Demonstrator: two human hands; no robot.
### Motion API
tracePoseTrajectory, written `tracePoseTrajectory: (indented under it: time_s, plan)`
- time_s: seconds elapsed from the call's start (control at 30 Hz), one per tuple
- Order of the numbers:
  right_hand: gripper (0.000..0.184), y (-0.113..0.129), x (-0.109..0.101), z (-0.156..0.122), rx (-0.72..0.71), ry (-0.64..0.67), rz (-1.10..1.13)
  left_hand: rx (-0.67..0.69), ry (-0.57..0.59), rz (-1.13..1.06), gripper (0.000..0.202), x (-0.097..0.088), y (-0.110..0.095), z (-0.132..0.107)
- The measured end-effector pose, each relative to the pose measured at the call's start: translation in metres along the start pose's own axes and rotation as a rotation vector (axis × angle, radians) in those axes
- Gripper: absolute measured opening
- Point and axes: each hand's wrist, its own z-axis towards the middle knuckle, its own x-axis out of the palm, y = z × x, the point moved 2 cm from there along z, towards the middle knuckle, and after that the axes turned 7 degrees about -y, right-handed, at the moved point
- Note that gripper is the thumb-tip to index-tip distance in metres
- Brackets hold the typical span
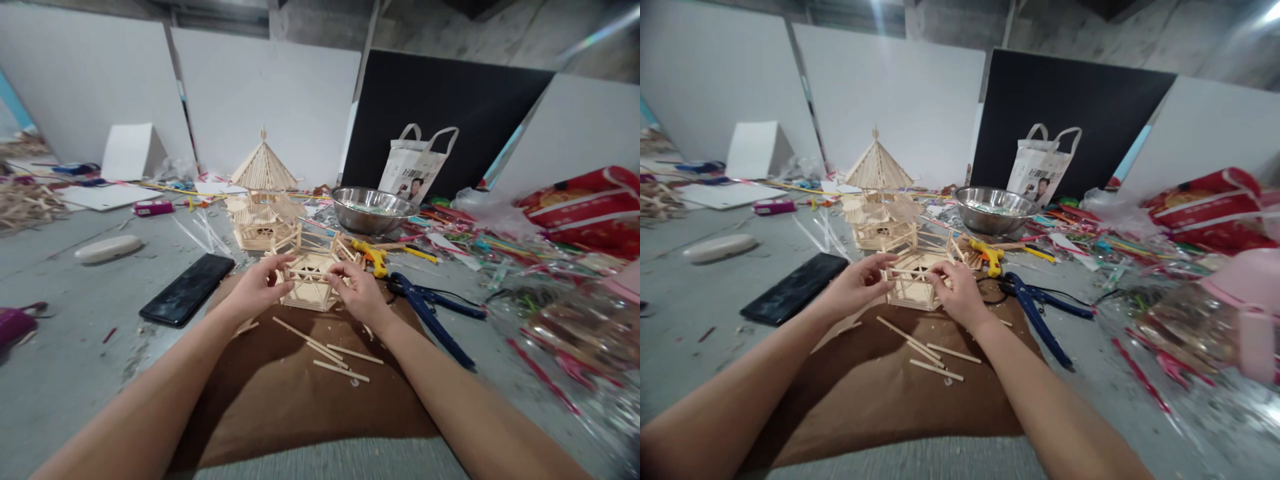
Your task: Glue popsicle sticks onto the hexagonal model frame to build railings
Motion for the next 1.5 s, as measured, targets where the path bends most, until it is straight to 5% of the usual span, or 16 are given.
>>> tracePoseTrajectory:
  time_s: [0.6, 1.5]
  plan:
    - [0.013, -0.001, -0.003, -0.001, 0.109, -0.08, 0.219, 0.093, -0.048, 0.095, 0.037, 0.003, 0.015, 0.004]
    - [0.014, -0.005, -0.002, 0.001, 0.072, -0.051, 0.103, 0.091, -0.039, 0.119, 0.025, 0.003, 0.011, 0.002]
